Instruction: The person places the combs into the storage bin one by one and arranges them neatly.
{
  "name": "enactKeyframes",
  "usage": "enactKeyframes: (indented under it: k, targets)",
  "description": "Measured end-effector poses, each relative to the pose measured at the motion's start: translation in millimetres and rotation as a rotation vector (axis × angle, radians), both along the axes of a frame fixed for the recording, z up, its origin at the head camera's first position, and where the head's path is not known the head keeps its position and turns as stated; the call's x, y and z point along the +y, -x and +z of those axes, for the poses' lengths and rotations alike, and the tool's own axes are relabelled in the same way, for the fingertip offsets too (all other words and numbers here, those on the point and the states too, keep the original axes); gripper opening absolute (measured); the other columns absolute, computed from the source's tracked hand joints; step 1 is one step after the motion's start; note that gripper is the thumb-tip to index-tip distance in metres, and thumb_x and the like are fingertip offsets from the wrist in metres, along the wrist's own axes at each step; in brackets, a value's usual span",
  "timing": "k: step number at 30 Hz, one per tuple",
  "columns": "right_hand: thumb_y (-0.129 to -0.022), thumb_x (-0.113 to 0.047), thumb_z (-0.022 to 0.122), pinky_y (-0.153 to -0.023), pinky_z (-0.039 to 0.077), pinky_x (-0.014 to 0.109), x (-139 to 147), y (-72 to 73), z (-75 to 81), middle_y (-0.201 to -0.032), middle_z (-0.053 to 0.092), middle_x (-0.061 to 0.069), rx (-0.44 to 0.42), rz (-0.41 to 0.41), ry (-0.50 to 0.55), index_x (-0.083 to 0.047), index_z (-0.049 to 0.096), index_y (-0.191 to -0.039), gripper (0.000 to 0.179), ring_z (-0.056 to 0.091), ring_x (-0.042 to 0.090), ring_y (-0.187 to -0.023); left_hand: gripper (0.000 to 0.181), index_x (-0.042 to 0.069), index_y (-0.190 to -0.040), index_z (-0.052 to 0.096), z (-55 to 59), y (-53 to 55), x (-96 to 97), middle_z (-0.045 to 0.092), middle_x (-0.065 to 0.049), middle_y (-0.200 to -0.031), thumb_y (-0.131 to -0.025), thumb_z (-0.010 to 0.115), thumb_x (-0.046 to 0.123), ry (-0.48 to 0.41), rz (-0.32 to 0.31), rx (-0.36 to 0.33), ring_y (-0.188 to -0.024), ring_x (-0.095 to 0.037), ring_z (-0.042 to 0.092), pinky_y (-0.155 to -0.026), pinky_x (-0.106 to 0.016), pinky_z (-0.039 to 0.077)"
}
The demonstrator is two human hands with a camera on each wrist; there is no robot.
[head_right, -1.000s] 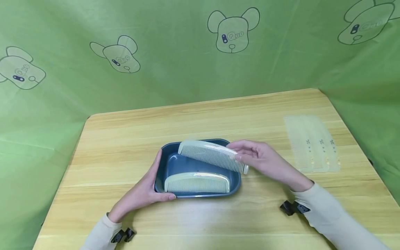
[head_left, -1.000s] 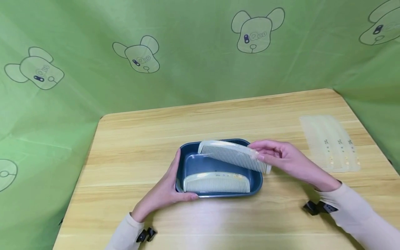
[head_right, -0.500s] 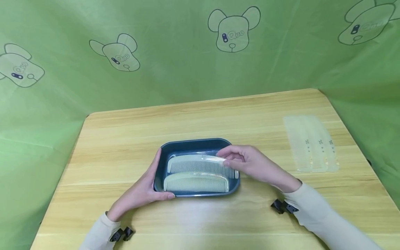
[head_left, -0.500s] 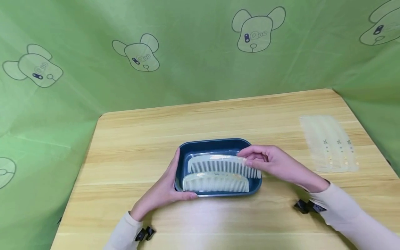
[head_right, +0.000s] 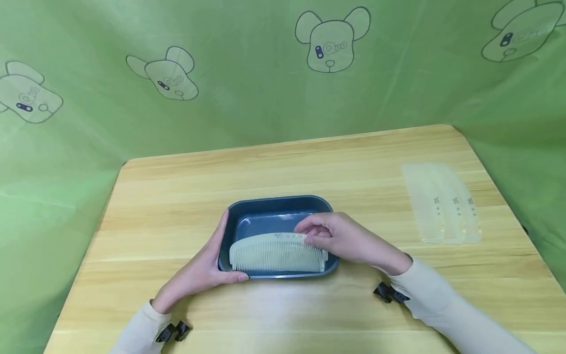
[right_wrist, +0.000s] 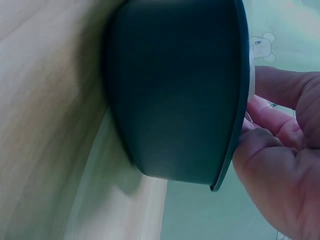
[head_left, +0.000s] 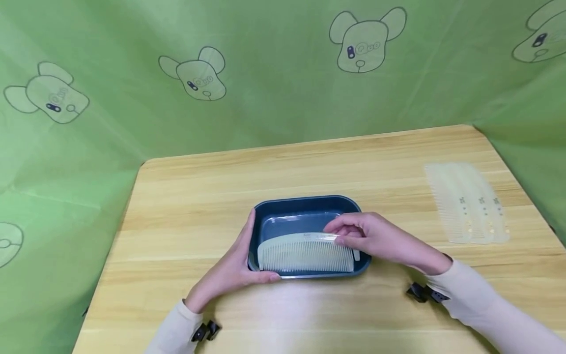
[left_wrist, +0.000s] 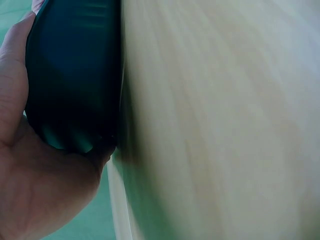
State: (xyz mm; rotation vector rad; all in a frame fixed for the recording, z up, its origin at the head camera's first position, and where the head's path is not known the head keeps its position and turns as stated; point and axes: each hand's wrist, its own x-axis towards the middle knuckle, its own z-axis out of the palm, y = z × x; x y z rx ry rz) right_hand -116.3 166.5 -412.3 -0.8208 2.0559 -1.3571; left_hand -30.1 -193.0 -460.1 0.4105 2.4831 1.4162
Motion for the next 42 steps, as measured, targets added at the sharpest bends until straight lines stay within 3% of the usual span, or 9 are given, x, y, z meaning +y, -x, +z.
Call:
enactKeyframes:
  k: [12, 28, 34, 42]
  targets:
    - [-0.103, -0.001, 0.075, -0.073, 0.06, 0.026, -9, -3.6, 1.7, -0.101, 0.076, -0.006, 0.189, 0.041, -0.066, -0.001, 0.077, -0.122, 0.02, 0.069, 0.01, -0.086, 0.147, 0.034, -0.174, -0.015, 2.0, -2.9, 0.4, -0.009, -0.006, -0.182, -0.082, 0.099, 0.043, 0.0, 0.014, -0.019, -0.165, -0.027, 0.002, -0.128, -0.06, 0.017]
    - [-0.104, 0.0, 0.073, -0.082, 0.061, 0.032, -20, -9.4, 0.1, -0.109, 0.072, -0.008, 0.377, 0.129, -0.192, -0.011, 0.078, -0.115, 0.016, 0.064, 0.008, -0.095, 0.147, 0.034, -0.174, -0.014, 1.0, -4.6, -0.6, -0.009, -0.003, -0.182, -0.081, 0.099, 0.044, 0.009, 0.025, -0.016, -0.165, -0.027, 0.003, -0.128, -0.06, 0.018]
    - [-0.103, -0.006, 0.076, -0.083, 0.059, 0.033, -21, -13.1, 1.8, -0.111, 0.071, -0.005, 0.418, 0.123, -0.236, -0.008, 0.078, -0.118, 0.016, 0.063, 0.01, -0.096, 0.147, 0.034, -0.174, -0.014, 0.6, -2.6, 1.0, -0.008, -0.006, -0.182, -0.081, 0.099, 0.043, 0.005, 0.018, -0.008, -0.165, -0.027, 0.003, -0.128, -0.06, 0.018]
    - [-0.102, -0.014, 0.08, -0.089, 0.061, 0.035, -21, -11.5, 1.5, -0.116, 0.073, -0.003, 0.374, 0.12, -0.236, -0.005, 0.075, -0.127, 0.027, 0.066, 0.013, -0.101, 0.147, 0.034, -0.174, -0.014, -0.4, -0.9, 2.9, -0.007, -0.003, -0.182, -0.081, 0.099, 0.041, -0.012, 0.017, -0.004, -0.165, -0.026, 0.004, -0.129, -0.059, 0.019]
